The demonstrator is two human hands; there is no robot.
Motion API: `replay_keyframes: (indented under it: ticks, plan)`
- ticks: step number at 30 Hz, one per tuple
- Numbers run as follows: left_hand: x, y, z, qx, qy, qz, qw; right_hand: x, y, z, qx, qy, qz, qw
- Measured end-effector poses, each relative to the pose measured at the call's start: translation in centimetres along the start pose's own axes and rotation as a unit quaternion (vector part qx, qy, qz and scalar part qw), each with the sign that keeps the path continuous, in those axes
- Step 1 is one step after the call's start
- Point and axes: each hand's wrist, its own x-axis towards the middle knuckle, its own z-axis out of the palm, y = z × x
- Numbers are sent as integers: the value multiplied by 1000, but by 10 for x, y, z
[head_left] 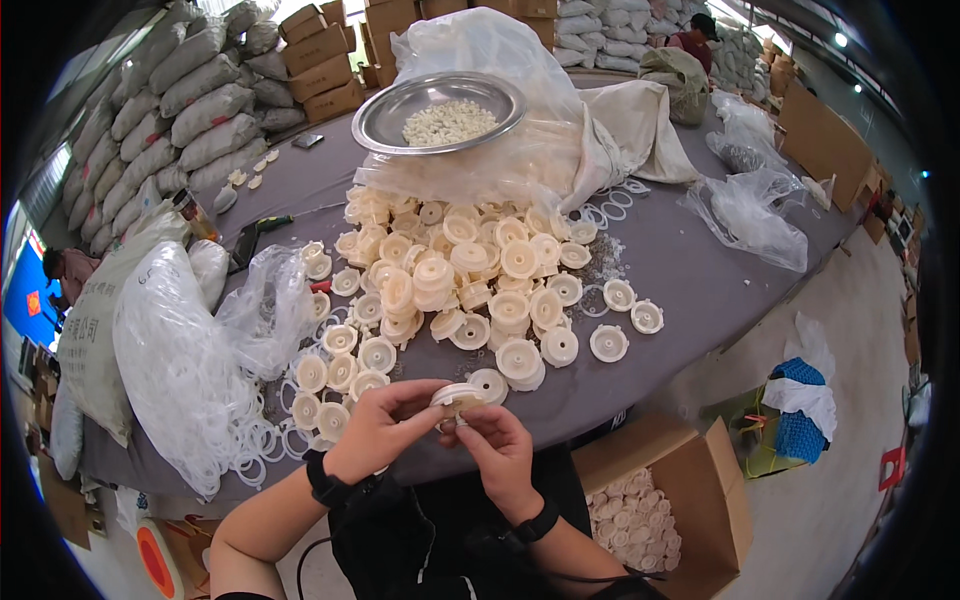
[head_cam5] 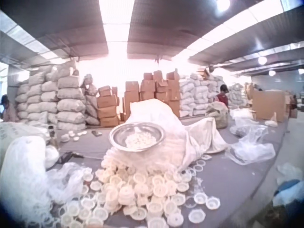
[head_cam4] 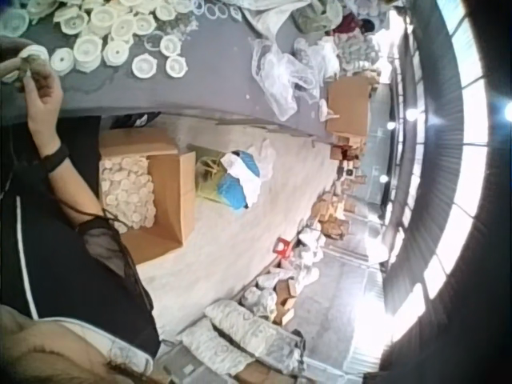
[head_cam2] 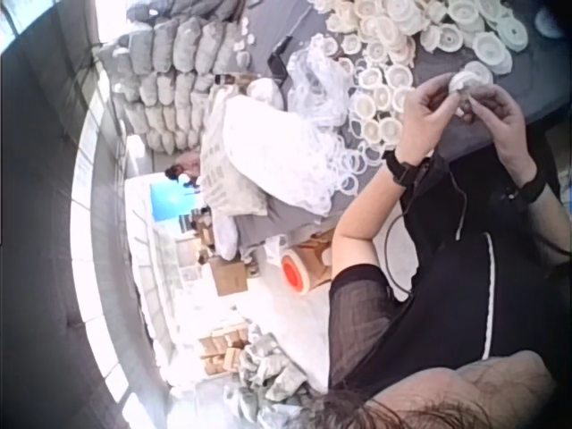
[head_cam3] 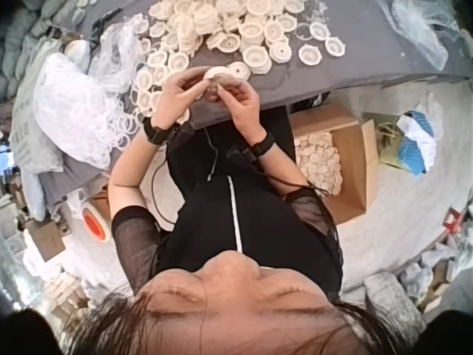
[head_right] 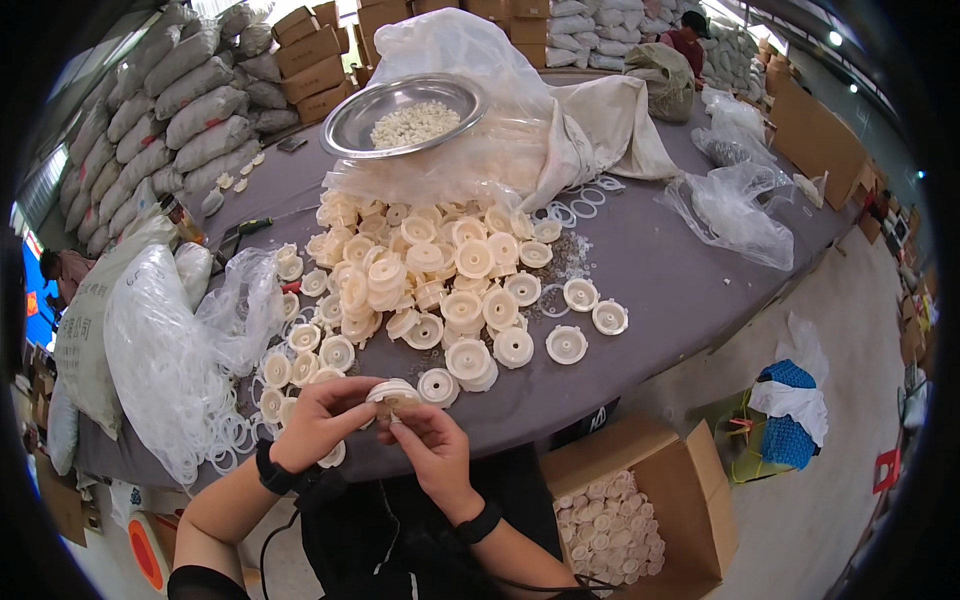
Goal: Manually assemble white plastic circular components by inserting a smaller part into a larger ring structure.
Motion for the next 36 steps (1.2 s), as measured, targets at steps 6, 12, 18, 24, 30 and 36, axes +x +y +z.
replay_keyframes:
  ticks: [6, 12, 18, 24, 30, 36]
  plan:
    - [-19, 2, 0, 48, 30, 35, 998, -6, 2, 11, 0, -7, 2, 1000]
    - [-29, 3, -4, 47, 24, 41, 998, -14, -6, 14, -165, 44, 10, 985]
    - [-38, 13, -4, -11, 1, -8, 1000, -7, -19, 14, -240, -9, -54, 969]
    - [-42, 17, -1, -31, -27, -33, 999, -11, -13, 3, -148, -43, -1, 988]
    - [-46, 13, -5, 22, -34, -55, 998, -17, 2, 1, -55, -10, 71, 996]
    - [-19, 11, -81, 312, 171, 47, 934, -17, 13, -7, 45, 50, 142, 988]
